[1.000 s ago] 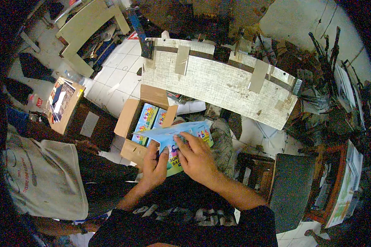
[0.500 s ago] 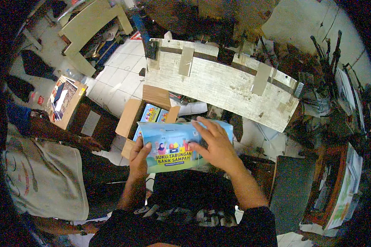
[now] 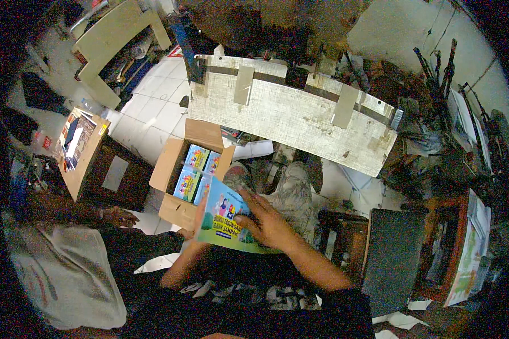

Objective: The person flips through printed booklet covers and sheets with a coworker, turns on a wall switch, and folds and aligns paper pages on a machine table by hand.

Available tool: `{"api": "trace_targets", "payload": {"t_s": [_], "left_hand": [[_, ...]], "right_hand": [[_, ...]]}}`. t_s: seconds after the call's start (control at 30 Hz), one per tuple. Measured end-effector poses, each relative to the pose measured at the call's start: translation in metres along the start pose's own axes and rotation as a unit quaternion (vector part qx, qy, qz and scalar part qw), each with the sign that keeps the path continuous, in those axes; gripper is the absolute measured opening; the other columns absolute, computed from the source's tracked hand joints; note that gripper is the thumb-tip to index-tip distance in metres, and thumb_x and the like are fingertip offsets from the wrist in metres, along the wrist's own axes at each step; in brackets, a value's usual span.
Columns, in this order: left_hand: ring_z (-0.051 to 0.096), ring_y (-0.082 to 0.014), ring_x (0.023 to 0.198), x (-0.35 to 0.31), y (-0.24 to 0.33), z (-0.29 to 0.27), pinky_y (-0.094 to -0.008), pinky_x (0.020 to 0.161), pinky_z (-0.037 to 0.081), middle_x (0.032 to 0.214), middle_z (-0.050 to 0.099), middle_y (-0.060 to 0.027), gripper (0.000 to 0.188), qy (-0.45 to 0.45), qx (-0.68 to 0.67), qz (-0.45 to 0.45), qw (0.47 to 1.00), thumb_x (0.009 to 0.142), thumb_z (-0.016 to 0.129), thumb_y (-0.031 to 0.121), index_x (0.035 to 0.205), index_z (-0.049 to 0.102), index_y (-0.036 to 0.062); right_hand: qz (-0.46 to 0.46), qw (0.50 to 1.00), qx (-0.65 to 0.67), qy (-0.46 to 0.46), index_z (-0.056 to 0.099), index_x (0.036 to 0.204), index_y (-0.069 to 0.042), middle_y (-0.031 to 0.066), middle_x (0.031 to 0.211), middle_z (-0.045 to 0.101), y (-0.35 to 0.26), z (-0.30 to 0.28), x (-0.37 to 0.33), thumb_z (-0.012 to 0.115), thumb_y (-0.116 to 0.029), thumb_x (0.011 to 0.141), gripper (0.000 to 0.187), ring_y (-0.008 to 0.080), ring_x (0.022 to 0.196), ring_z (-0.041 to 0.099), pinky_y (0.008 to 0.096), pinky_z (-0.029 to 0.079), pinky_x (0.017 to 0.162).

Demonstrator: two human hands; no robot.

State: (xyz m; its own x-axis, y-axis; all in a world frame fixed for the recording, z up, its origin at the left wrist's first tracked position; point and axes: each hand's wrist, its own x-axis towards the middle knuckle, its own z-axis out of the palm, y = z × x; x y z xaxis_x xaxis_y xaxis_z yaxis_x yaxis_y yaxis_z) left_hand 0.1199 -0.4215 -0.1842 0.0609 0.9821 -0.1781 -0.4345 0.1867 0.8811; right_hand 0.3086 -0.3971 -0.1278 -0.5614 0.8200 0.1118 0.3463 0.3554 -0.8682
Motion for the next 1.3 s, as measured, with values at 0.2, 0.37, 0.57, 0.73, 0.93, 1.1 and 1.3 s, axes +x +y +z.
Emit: {"api": "trace_targets", "payload": {"t_s": [0.2,0.37,0.57,0.73,0.93,1.1,1.3], "left_hand": [[0.060,-0.0181,0.098,0.006,0.033,0.011,-0.0296,0.082,0.051,0.112,0.060,-0.0079,0.049,0.003,0.279,0.044,0.959,0.089,0.062,0.013,0.134,0.043,0.0068],[0.053,-0.0270,0.118,0.000,0.038,0.007,-0.0398,0.099,0.043,0.131,0.052,-0.0142,0.061,-0.078,0.344,0.140,0.925,0.089,0.063,0.020,0.142,0.037,0.0045],[0.051,-0.0266,0.122,-0.017,0.024,0.003,-0.0382,0.102,0.039,0.134,0.052,-0.0141,0.048,-0.096,0.296,0.132,0.941,0.090,0.062,0.018,0.134,0.048,0.0022],[0.062,-0.0328,0.104,0.020,0.090,0.041,-0.0398,0.090,0.048,0.114,0.063,-0.0185,0.035,-0.182,0.383,0.184,0.887,0.094,0.054,0.019,0.127,0.056,0.0069],[0.062,-0.0423,0.092,0.069,0.147,0.089,-0.0462,0.082,0.051,0.105,0.065,-0.0217,0.036,-0.464,0.409,0.155,0.771,0.090,0.053,0.016,0.125,0.057,0.0072],[0.066,-0.0301,0.093,0.124,0.154,0.068,-0.0396,0.083,0.051,0.109,0.067,-0.0152,0.037,-0.476,0.379,0.194,0.769,0.091,0.055,0.027,0.120,0.060,0.0047],[0.059,-0.0169,0.083,0.294,0.284,-0.018,-0.0299,0.075,0.046,0.093,0.064,-0.0076,0.053,0.126,0.358,0.300,0.875,0.095,0.052,0.044,0.124,0.057,-0.0003]], "right_hand": [[0.009,0.999,-0.032,-0.011,0.032,0.142,0.003,0.0251,0.142,0.040,0.002,-0.003,0.007,0.059,-0.032,0.092,0.068,0.0371,0.133,0.038,0.0420,0.030,0.110],[0.035,0.999,-0.024,0.022,0.030,0.143,0.004,0.0264,0.144,0.037,0.005,0.002,0.021,0.065,-0.029,0.088,0.073,0.0384,0.134,0.037,0.0427,0.029,0.111],[0.003,0.995,-0.098,0.029,0.025,0.144,0.006,0.0300,0.145,0.033,-0.002,-0.007,0.033,0.071,-0.035,0.082,0.087,0.0432,0.133,0.035,0.0458,0.030,0.110],[-0.176,0.925,-0.263,0.213,0.026,0.148,-0.011,0.0245,0.152,0.021,-0.041,-0.087,0.040,0.083,-0.049,0.064,0.108,0.0456,0.139,0.022,0.0590,0.017,0.111],[-0.116,0.887,-0.445,-0.030,0.068,0.093,-0.014,0.0021,0.100,0.069,-0.130,-0.170,0.014,0.080,-0.035,0.066,0.036,0.0220,0.107,0.062,0.0645,0.026,0.104],[-0.024,0.945,-0.325,0.027,0.068,0.082,-0.008,0.0075,0.081,0.068,-0.080,-0.176,-0.016,0.075,-0.024,0.071,0.021,0.0277,0.079,0.066,0.0422,0.050,0.078],[0.110,0.956,-0.255,0.092,0.065,0.077,-0.001,0.0157,0.072,0.061,-0.065,-0.167,-0.035,0.069,-0.024,0.077,0.024,0.0355,0.070,0.059,0.0452,0.046,0.065]]}}
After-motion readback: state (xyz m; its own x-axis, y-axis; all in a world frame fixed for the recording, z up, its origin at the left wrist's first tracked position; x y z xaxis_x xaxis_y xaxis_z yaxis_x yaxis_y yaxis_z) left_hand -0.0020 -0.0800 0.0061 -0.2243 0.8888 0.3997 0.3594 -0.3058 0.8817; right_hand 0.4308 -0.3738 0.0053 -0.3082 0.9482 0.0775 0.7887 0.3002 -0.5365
